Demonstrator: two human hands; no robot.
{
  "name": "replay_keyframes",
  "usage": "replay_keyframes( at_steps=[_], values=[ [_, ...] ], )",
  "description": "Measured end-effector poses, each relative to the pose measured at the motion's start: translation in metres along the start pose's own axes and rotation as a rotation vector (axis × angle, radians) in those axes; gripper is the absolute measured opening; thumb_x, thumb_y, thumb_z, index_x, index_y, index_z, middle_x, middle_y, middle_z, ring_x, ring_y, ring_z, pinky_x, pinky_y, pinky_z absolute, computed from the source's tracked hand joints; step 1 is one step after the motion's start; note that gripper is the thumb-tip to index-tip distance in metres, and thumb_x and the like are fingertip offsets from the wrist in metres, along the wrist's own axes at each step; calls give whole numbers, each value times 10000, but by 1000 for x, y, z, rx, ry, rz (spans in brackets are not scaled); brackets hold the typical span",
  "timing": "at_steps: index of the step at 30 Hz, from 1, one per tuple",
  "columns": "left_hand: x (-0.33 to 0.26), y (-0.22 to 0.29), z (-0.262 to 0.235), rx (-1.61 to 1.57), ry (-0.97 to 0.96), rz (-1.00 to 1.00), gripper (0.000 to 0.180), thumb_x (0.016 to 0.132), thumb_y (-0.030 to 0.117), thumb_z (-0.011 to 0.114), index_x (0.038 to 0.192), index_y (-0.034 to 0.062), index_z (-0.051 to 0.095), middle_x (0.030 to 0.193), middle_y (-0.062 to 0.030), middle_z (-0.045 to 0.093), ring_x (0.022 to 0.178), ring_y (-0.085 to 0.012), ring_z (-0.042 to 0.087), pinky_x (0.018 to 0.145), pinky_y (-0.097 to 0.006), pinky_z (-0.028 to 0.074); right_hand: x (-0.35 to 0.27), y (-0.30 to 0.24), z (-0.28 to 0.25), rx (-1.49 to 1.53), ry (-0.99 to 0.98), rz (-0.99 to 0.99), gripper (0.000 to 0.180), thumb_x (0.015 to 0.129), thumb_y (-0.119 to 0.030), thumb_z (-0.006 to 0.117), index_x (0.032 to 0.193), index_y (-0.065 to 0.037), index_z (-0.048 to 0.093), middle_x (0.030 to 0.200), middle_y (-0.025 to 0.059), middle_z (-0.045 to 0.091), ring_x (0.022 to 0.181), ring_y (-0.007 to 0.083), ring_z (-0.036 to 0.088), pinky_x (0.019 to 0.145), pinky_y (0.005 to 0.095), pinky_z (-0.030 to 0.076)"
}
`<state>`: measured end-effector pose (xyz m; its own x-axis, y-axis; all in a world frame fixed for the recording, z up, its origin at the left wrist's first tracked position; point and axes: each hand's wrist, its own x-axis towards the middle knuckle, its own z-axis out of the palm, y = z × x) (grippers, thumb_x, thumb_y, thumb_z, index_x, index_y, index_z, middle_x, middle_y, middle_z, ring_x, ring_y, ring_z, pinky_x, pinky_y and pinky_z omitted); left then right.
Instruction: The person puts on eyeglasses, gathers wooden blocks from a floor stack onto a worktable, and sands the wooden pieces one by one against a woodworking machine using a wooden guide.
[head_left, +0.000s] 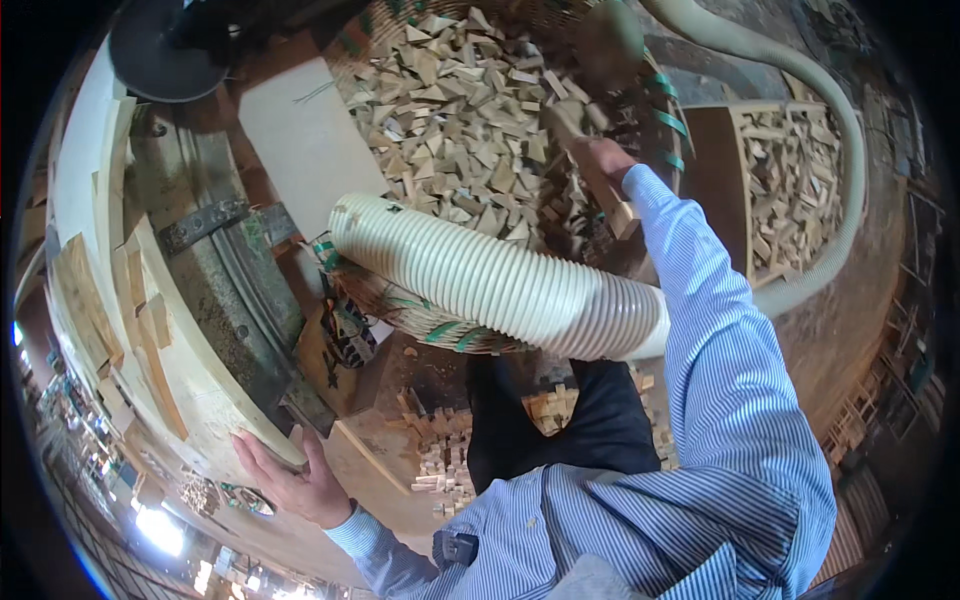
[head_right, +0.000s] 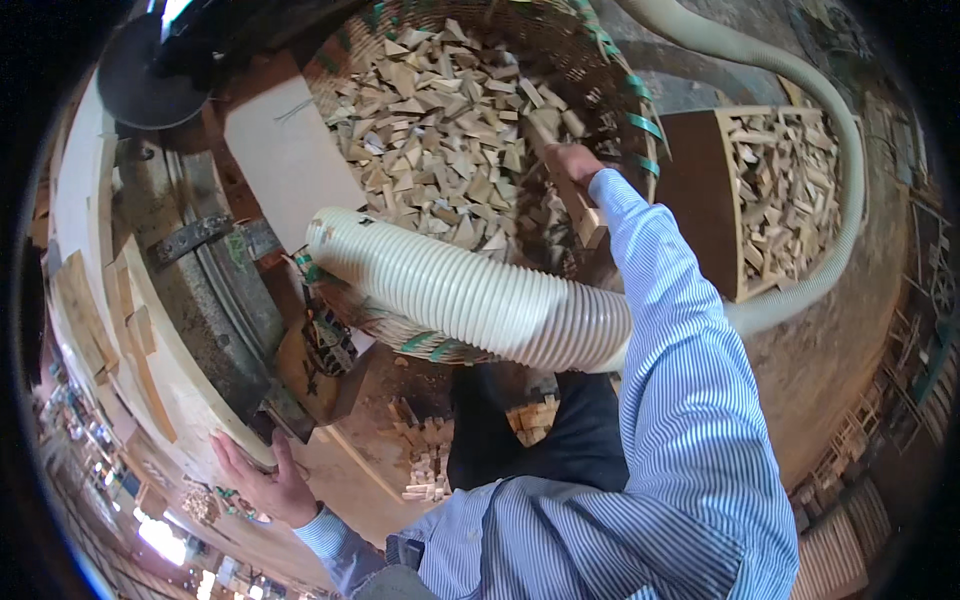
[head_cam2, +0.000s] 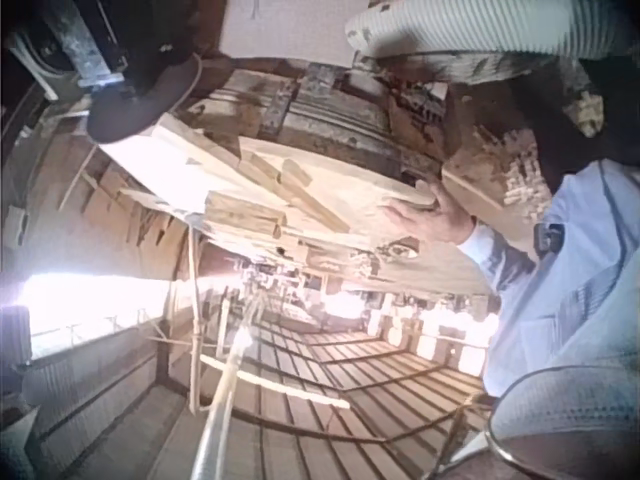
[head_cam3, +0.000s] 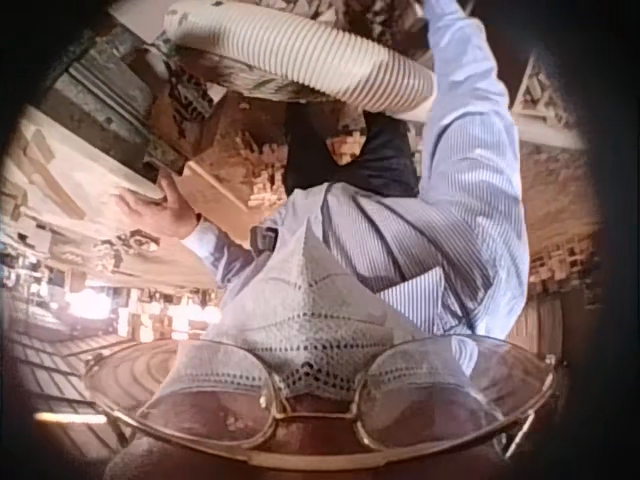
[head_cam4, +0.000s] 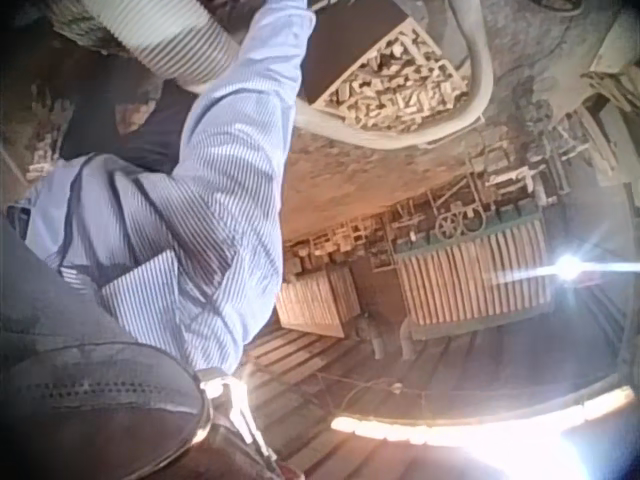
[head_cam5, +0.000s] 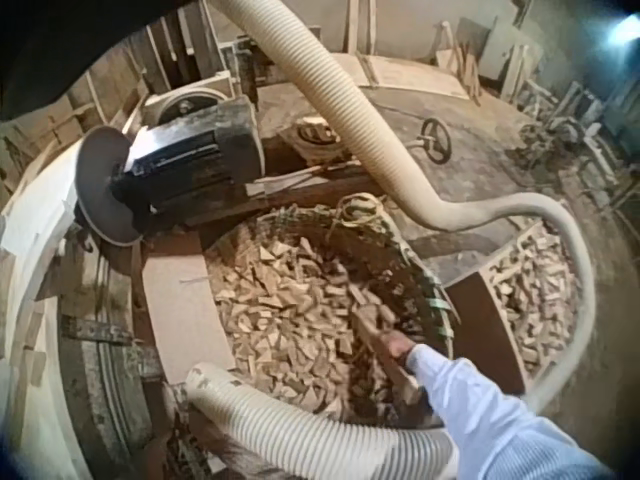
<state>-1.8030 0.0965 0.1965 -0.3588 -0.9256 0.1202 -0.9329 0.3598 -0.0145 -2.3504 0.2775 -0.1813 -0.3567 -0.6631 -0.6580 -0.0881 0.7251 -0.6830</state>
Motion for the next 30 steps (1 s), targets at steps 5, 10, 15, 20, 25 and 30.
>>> replay_keyframes(
  at_steps=[5, 10, 15, 20, 25, 30],
  values=[
    [-3, -3, 8, -68, 5, -1, 742, 896, 137, 834, 1540, -7, 496, 1609, -229, 461, 1485, -377, 456, 1219, -475, 380, -76, -25, -44, 238, 202, 396, 580, 1035, -437, 626, 1354, 48, 628, 1096, 263, 743, 1064, 370, 726, 940, 433, 554],
    [-4, 0, 11, -292, 67, -85, 724, 860, 112, 840, 1505, -12, 536, 1597, -242, 468, 1472, -397, 478, 1176, -481, 444, -67, -123, -55, -623, 29, -70, 555, 1018, -384, 636, 1408, 10, 605, 1165, 257, 737, 1060, 396, 728, 957, 449, 558],
    [-2, -2, 4, -15, 19, 7, 718, 905, 175, 837, 1520, -15, 520, 1584, -243, 487, 1457, -400, 484, 1191, -479, 396, 60, -145, 5, -1414, -93, -175, 429, 1008, -247, 617, 1412, -105, 627, 1137, 164, 761, 1033, 325, 749, 896, 461, 589],
    [-2, -1, 4, 13, 12, -7, 739, 876, 184, 856, 1510, -12, 531, 1579, -241, 495, 1446, -402, 495, 1187, -483, 395, 69, -98, 51, -1411, -209, -200, 446, 1098, -239, 416, 1524, -257, 546, 1287, 111, 708, 1059, 300, 741, 837, 466, 606],
    [1, 1, 3, -9, 42, 26, 731, 868, 142, 858, 1502, -20, 532, 1578, -244, 498, 1443, -406, 499, 1186, -481, 396, -32, -54, -8, -1589, -342, -357, 319, 1021, -260, 581, 1309, -200, 706, 1198, 88, 759, 1136, 284, 724, 859, 443, 606],
    [3, 1, 1, -21, 43, 18, 741, 863, 114, 853, 1509, -22, 517, 1576, -254, 495, 1449, -410, 495, 1192, -479, 391, -61, -65, -59, -1603, -231, -663, 315, 1027, -288, 572, 1278, -193, 736, 1012, 90, 776, 968, 307, 755, 774, 460, 612]
  ],
)
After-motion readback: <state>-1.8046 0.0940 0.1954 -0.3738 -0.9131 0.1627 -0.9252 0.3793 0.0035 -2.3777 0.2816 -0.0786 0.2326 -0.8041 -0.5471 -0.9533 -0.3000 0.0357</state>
